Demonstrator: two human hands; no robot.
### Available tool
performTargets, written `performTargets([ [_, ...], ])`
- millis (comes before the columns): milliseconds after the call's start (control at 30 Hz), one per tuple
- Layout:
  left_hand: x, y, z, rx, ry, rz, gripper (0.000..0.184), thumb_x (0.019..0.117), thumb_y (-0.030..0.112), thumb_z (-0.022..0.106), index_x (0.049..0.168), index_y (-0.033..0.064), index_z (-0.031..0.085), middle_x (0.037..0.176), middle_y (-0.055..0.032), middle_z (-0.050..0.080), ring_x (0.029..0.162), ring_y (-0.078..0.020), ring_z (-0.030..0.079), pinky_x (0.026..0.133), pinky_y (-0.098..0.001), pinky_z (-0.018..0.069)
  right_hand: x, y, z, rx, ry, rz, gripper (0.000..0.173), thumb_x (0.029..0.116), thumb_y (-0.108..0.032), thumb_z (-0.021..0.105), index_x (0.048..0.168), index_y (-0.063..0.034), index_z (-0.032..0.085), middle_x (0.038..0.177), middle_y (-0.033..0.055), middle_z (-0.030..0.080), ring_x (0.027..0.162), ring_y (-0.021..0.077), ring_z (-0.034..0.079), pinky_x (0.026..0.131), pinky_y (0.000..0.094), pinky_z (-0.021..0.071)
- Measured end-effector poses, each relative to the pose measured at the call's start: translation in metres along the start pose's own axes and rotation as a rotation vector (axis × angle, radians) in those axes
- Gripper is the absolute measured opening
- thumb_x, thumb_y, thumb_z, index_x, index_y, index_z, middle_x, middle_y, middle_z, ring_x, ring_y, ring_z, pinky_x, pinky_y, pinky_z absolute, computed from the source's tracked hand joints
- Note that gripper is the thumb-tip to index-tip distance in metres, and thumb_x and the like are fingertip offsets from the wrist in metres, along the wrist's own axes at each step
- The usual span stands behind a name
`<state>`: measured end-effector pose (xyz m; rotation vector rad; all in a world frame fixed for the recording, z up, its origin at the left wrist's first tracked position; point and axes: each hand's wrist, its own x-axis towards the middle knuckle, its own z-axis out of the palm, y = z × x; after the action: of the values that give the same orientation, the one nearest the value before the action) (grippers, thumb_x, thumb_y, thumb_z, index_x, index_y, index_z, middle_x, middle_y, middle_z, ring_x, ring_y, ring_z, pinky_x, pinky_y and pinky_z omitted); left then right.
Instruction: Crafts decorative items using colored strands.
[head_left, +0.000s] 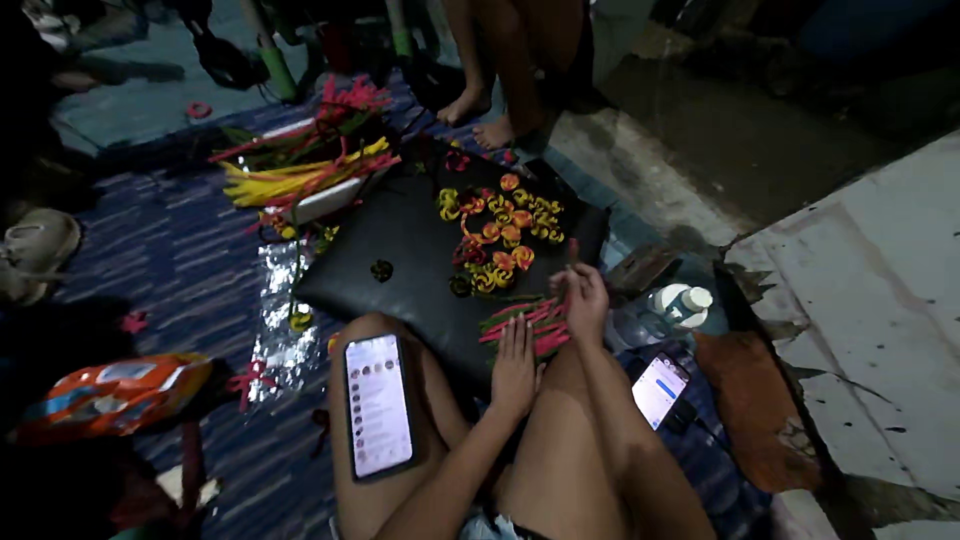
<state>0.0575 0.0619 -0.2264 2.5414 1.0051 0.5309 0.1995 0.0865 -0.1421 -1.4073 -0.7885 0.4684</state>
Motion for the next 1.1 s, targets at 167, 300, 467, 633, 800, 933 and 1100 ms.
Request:
performTargets([
  [167,0.029,-0.003,-0.017,0.052,-0.078,-0.023,0.102,0.0824,0.043,0.079,0.156,-0.008,0.031,0.165,-0.027,0.025,0.154,-0.0429,0.023,0.125,-0.0535,0.0157,-0.005,0.005,-0.03,0.668,0.249,0.61,0.028,0.1131,-0.022,0.032,0.092,-0.016,0.05,0.056,-0.0125,0.041,0.039,-0.0033,0.031,0.038,0.0117,0.0288],
  [300,0.044,-0.017,-0.019,0.111,-0.239,-0.148,0.124,0.0786,0.073,0.068,0.161,-0.0043,0.017,0.167,-0.0279,0.014,0.157,-0.0407,0.01,0.127,-0.0508,0.0038,-0.015,0.001,-0.03,0.559,0.138,0.683,0.023,0.1125,-0.019,0.036,0.098,-0.0124,0.052,0.054,-0.011,0.035,0.039,-0.0017,0.028,0.038,0.013,0.026],
  [467,0.036,-0.018,-0.018,0.097,-0.243,-0.149,0.112,0.0882,0.07,0.061,0.16,-0.006,0.02,0.164,-0.031,0.023,0.155,-0.0448,0.016,0.126,-0.0535,0.0044,-0.021,-0.006,-0.024,0.464,0.061,0.656,0.022,0.1128,-0.018,0.034,0.117,-0.0057,0.052,0.059,-0.0093,0.036,0.041,-0.001,0.029,0.039,0.0133,0.0275],
  [633,0.031,-0.009,-0.026,0.105,-0.212,-0.115,0.062,0.1029,0.025,0.058,0.154,-0.0037,0.039,0.155,-0.0282,0.043,0.147,-0.0432,0.039,0.122,-0.0574,0.0214,-0.036,-0.021,-0.03,0.397,0.201,0.531,0.027,0.1125,-0.013,0.034,0.127,0.0023,0.051,0.069,-0.0038,0.047,0.044,-0.0004,0.035,0.04,0.0132,0.0313],
  [800,0.034,-0.015,-0.029,0.133,-0.335,-0.098,0.066,0.1061,0.023,0.05,0.16,-0.0049,0.023,0.161,-0.0296,0.031,0.152,-0.0443,0.026,0.124,-0.0587,0.0105,-0.047,-0.029,-0.038,0.385,0.22,0.465,0.027,0.1117,-0.013,0.037,0.128,0.0017,0.052,0.08,-0.0014,0.055,0.05,0.0003,0.044,0.044,0.0131,0.0377],
  [933,0.045,-0.011,-0.051,-0.062,-0.281,-0.156,0.1,0.0962,0.063,0.055,0.161,-0.0029,0.018,0.165,-0.0298,0.02,0.155,-0.045,0.015,0.126,-0.0572,0.0025,-0.049,-0.033,-0.036,0.407,0.169,0.484,0.027,0.1115,-0.013,0.038,0.128,0.0021,0.052,0.076,-0.0016,0.055,0.049,0.0002,0.045,0.044,0.0133,0.0378],
  [1100,0.093,-0.029,-0.046,-0.051,0.11,-0.135,0.067,0.0984,0.035,0.063,0.157,0.0102,0.041,0.161,-0.0364,0.023,0.149,-0.0583,0.017,0.121,-0.0683,0.0094,-0.048,-0.032,-0.04,0.389,0.165,0.455,0.025,0.1109,-0.011,0.039,0.124,0.0037,0.054,0.074,-0.0006,0.054,0.049,0.0007,0.045,0.044,0.0131,0.0378],
])
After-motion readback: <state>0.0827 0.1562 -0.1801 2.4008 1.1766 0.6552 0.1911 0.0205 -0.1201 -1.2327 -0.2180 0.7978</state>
